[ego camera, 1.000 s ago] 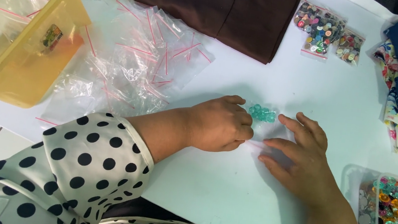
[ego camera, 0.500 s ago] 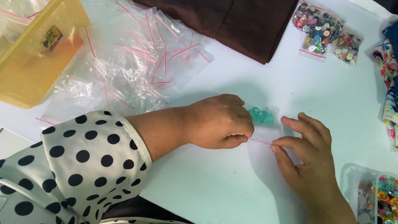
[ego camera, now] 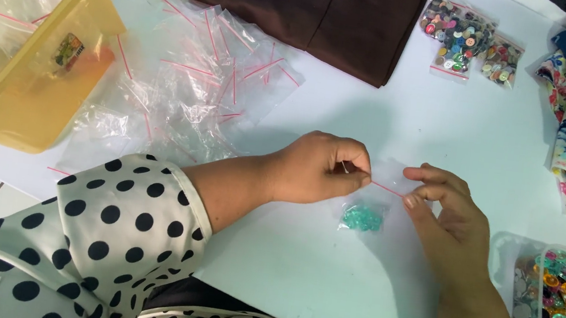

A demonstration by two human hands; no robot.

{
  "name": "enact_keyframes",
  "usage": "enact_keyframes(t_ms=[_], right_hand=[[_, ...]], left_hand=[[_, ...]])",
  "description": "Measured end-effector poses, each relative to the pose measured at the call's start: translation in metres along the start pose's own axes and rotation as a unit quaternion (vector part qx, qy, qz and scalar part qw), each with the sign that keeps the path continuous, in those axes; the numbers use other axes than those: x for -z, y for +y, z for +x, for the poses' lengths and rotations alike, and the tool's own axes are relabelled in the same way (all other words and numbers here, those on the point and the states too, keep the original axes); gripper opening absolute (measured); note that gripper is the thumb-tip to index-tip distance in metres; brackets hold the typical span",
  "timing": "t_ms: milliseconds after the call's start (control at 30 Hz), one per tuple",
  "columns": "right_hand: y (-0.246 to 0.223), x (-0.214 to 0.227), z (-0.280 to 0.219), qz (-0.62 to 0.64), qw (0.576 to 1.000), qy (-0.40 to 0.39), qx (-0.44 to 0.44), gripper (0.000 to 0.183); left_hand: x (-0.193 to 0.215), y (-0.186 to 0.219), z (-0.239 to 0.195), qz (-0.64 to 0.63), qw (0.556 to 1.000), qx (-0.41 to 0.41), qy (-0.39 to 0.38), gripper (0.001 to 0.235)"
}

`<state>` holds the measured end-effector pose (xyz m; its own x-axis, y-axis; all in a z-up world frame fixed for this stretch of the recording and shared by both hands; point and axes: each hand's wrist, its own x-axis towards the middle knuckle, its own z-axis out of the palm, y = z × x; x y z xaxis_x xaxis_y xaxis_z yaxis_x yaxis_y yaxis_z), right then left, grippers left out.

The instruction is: The person sorts small colorful beads from a container, arranges them into groups on the table, and places them into small zip-lock bags. The person seals the bags and places them into a yellow container.

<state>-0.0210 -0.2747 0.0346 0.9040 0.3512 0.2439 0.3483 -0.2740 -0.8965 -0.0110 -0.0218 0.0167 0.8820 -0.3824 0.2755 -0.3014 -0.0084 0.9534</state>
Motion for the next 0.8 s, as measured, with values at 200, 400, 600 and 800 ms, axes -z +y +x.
enact_keyframes(t_ms=[200, 400, 600, 800], right_hand=[[0.003, -0.005, 0.008, -0.118, 0.990, 0.001, -0.080, 0.019], [0.004, -0.007, 0.005, -0.113, 0.992, 0.003, -0.059, 0.020], [0.002, -0.006, 0.004, -0.104, 0.994, 0.012, -0.039, 0.018], [0.003, -0.006, 0.006, -0.102, 0.995, 0.013, -0.014, 0.017]], left_hand=[[0.002, 0.003, 0.005, 0.153, 0.986, 0.065, 0.007, 0.014], [-0.001, 0.000, 0.003, 0.178, 0.981, 0.074, -0.003, 0.033], [-0.002, -0.004, 0.004, 0.157, 0.985, 0.068, 0.015, 0.006], [0.000, -0.002, 0.005, 0.161, 0.985, 0.061, 0.025, 0.003]])
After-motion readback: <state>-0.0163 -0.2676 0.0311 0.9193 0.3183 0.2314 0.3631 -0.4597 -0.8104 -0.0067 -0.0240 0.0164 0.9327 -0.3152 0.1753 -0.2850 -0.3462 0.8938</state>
